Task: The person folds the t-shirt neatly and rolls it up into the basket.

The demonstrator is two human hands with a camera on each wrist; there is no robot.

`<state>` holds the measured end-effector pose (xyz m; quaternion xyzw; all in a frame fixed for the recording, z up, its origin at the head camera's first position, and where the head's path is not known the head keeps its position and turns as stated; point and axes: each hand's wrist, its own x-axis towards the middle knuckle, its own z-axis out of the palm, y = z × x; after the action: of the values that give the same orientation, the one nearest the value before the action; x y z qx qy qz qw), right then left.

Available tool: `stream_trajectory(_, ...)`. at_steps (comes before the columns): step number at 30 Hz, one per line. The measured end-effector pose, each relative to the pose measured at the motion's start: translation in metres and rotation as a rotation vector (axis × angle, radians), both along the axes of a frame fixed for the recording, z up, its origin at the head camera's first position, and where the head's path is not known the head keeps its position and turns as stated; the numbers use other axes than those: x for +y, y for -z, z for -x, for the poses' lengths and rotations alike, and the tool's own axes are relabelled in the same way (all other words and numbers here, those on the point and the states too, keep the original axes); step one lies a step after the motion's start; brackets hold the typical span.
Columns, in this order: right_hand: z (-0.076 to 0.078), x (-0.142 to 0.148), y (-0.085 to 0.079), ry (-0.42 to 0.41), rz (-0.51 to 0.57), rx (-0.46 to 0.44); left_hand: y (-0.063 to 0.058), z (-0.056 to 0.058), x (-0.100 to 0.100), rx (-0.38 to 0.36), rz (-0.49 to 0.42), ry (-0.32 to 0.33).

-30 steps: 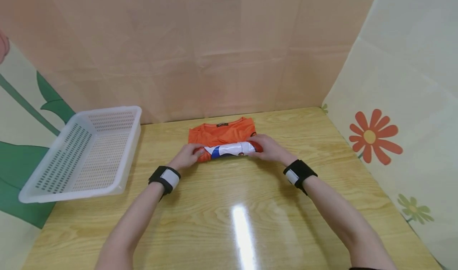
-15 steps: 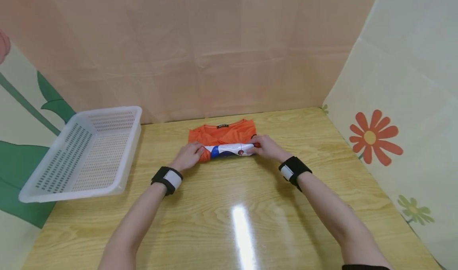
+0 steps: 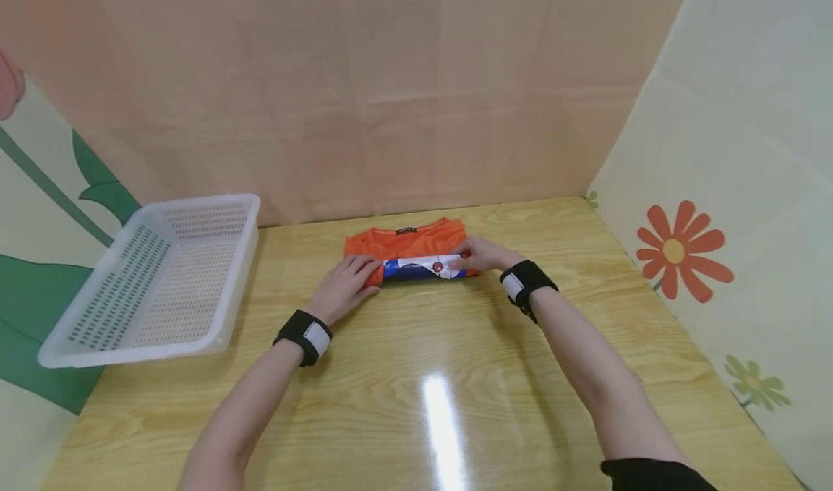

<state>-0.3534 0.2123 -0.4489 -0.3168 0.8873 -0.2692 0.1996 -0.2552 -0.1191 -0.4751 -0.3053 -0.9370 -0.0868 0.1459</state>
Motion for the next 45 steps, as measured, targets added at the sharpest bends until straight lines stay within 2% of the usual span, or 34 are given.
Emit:
stream_trajectory(4, 0.001, -0.002, 0.002, 0.028, -0.009, -0.036, 0.003, 0.003, 0.0, -0.015, -0.02, -0.006)
stream_trajectory(8, 0.0, -0.003, 0.005, 0.074, -0.002, -0.024, 0.006, 0.008, 0.001, -0.087, -0.11, -0.02)
stream_trajectory(11, -0.003, -0.005, 0.01, 0.081, 0.039, 0.068, 0.006, 0.013, 0.002, -0.164, -0.193, -0.038)
stream_trajectory(15, -0.011, -0.006, 0.018, 0.088, 0.105, 0.246, 0.001, 0.018, 0.001, -0.258, -0.273, -0.057)
stream_trajectory(22, -0.021, -0.01, 0.025, 0.109, 0.071, 0.476, -0.011, 0.032, 0.003, -0.456, -0.304, -0.114)
stream_trajectory(25, -0.02, -0.012, 0.027, 0.098, 0.076, 0.556, -0.013, 0.039, 0.004, -0.491, -0.303, -0.147)
stream_trajectory(28, -0.017, -0.014, 0.028, 0.089, 0.107, 0.581, -0.013, 0.045, 0.006, -0.472, -0.292, -0.163)
stream_trajectory(31, -0.015, -0.016, 0.028, 0.097, 0.129, 0.534, -0.012, 0.047, 0.007, -0.412, -0.269, -0.157)
stream_trajectory(35, -0.009, -0.018, 0.025, 0.137, 0.131, 0.418, -0.009, 0.044, 0.006, -0.302, -0.228, -0.138)
stream_trajectory(42, 0.008, -0.018, 0.018, 0.195, 0.105, 0.147, -0.002, 0.036, -0.002, -0.123, -0.107, -0.082)
stream_trajectory(45, 0.017, -0.018, 0.016, 0.185, 0.094, 0.094, 0.0, 0.034, -0.004, -0.04, -0.035, -0.06)
